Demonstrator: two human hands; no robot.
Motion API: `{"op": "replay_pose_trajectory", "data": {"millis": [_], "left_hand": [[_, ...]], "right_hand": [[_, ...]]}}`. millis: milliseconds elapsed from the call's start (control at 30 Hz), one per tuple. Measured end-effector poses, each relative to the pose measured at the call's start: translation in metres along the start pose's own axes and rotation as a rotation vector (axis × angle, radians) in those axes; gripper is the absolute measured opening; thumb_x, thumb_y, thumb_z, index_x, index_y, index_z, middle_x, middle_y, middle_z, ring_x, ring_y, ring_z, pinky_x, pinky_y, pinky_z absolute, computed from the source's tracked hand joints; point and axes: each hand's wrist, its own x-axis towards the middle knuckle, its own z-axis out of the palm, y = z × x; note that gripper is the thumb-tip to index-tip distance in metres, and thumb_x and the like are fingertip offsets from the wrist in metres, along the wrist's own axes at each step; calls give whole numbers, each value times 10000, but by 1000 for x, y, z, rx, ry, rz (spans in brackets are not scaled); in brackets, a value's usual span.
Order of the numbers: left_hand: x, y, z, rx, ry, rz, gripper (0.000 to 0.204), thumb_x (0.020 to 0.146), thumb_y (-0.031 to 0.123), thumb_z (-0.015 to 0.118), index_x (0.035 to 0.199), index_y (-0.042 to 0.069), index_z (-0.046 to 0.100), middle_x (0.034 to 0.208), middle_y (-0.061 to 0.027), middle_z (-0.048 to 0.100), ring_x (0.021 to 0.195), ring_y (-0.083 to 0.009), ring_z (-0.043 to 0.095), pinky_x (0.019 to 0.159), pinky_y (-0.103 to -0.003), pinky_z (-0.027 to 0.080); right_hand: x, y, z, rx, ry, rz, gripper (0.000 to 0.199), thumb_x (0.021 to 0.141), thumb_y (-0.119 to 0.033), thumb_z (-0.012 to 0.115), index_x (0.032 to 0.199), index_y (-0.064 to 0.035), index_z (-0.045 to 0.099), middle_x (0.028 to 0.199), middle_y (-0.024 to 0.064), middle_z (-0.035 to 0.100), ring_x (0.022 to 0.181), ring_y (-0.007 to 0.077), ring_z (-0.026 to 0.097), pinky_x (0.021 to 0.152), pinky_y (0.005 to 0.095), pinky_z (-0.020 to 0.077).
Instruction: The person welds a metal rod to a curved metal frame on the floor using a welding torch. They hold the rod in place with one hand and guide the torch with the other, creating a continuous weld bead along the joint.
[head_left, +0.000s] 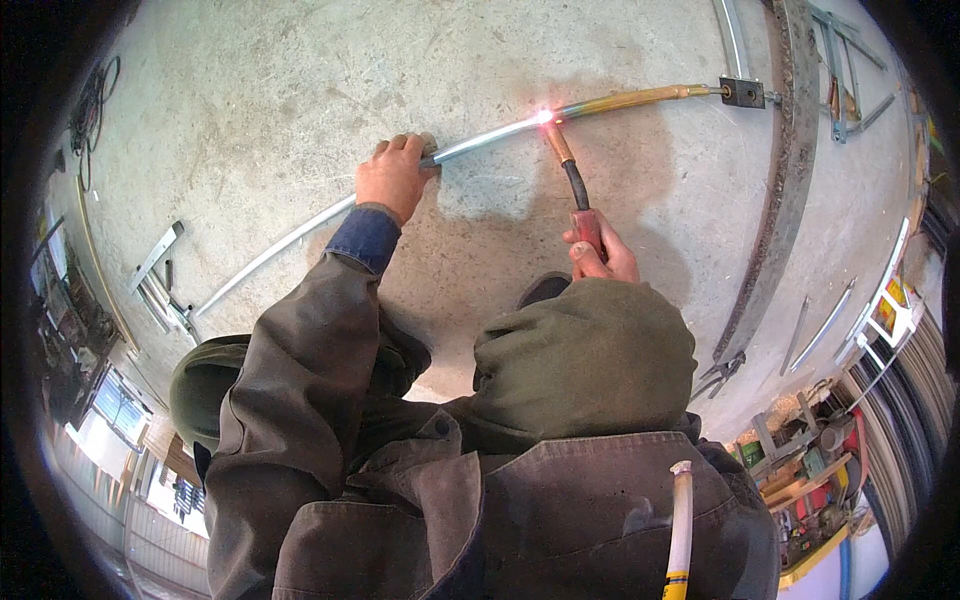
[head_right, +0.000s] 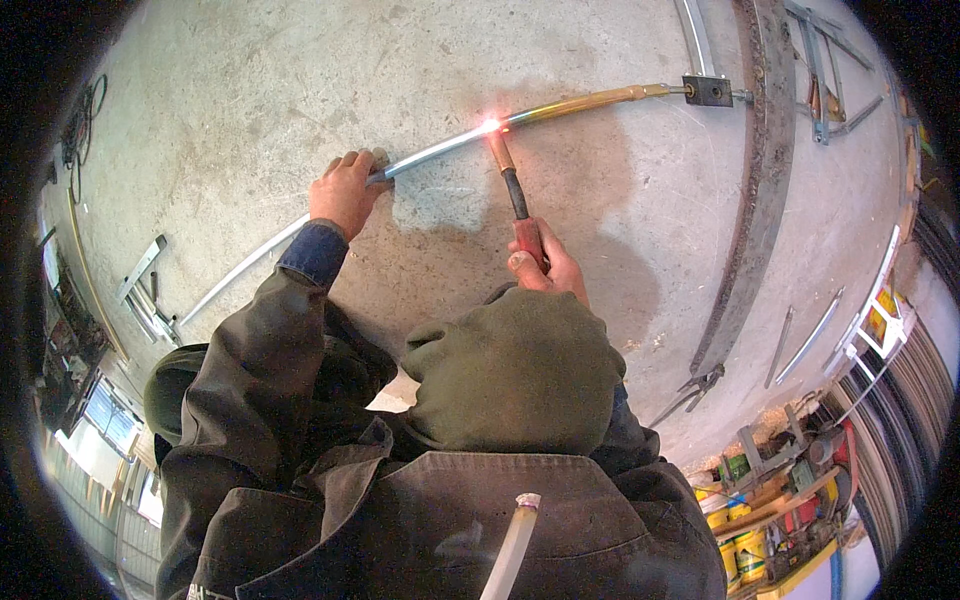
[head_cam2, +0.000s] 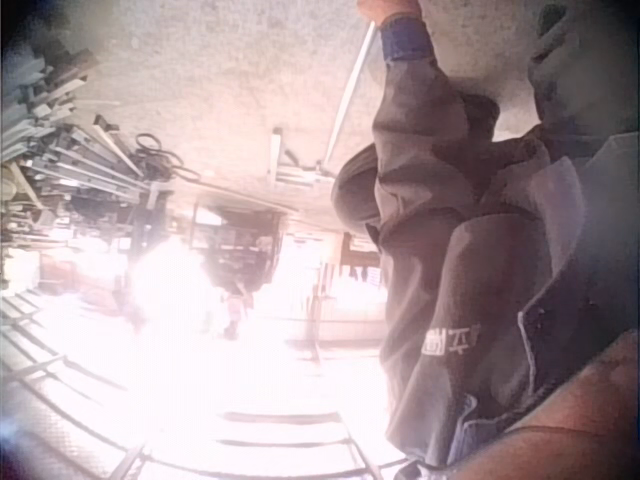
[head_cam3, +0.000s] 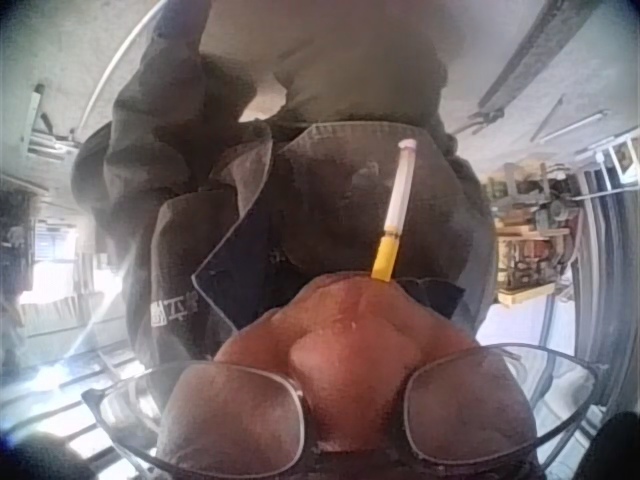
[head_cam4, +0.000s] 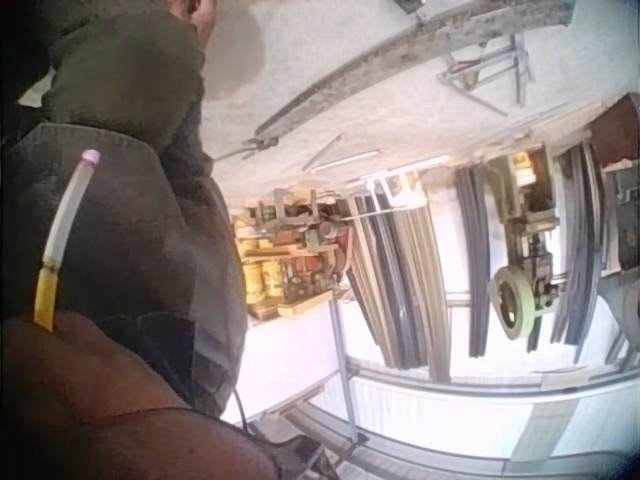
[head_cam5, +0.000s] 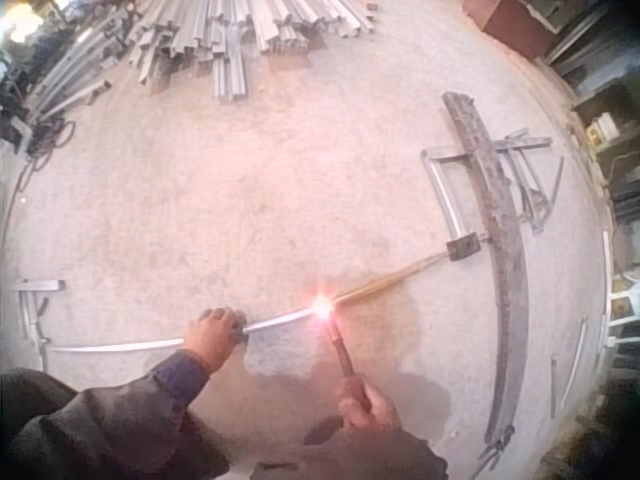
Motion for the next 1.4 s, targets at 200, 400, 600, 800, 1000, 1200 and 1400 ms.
{"op": "replay_pose_trajectory", "data": {"millis": [200,400,600,800,1000,1200,1400], "left_hand": [[0,1,-1,-19,12,5,286,907,301,781,1093,117,664,1087,-58,707,1060,-292,694,830,-446,601],[-2,-2,-3,-61,54,68,305,903,322,771,1110,123,668,1101,-85,702,1053,-312,690,808,-465,589],[3,-3,0,-6,-42,-41,328,921,361,758,1129,131,651,1147,-78,699,1110,-298,680,855,-490,587],[4,-2,-2,-12,-40,-18,307,917,317,772,1118,123,644,1110,-89,696,1078,-321,682,824,-482,587],[4,-3,2,-58,-27,25,312,918,320,775,1157,146,673,1175,-47,693,1133,-295,671,848,-461,587],[1,-4,0,-74,1,28,313,914,336,773,1151,153,679,1144,-47,704,1116,-294,676,856,-453,585],[0,-4,2,-72,53,37,290,907,346,771,1055,120,667,1062,-51,709,1054,-298,689,818,-457,581]], "right_hand": [[2,3,2,43,28,-19,600,967,-336,724,1457,-46,534,1055,-5,626,781,55,510,696,248,446],[8,14,4,-12,69,-100,533,1016,-245,683,1474,-37,506,1111,27,633,661,46,479,581,233,412],[8,10,2,-29,38,-30,532,996,-243,682,1452,-29,512,1101,38,614,687,45,506,605,229,439],[8,14,2,53,45,-18,500,1012,-243,670,1453,-63,515,1125,33,629,655,45,487,592,232,429],[-3,12,2,89,68,-69,519,1020,-184,640,1509,-78,503,1204,43,653,731,42,498,667,233,452],[-5,11,0,14,52,-91,551,995,-248,665,1497,-73,519,1213,50,655,769,51,503,713,240,461],[-5,8,-2,-70,42,-60,561,1008,-272,642,1512,-74,496,1222,50,642,777,52,516,717,249,471]]}}
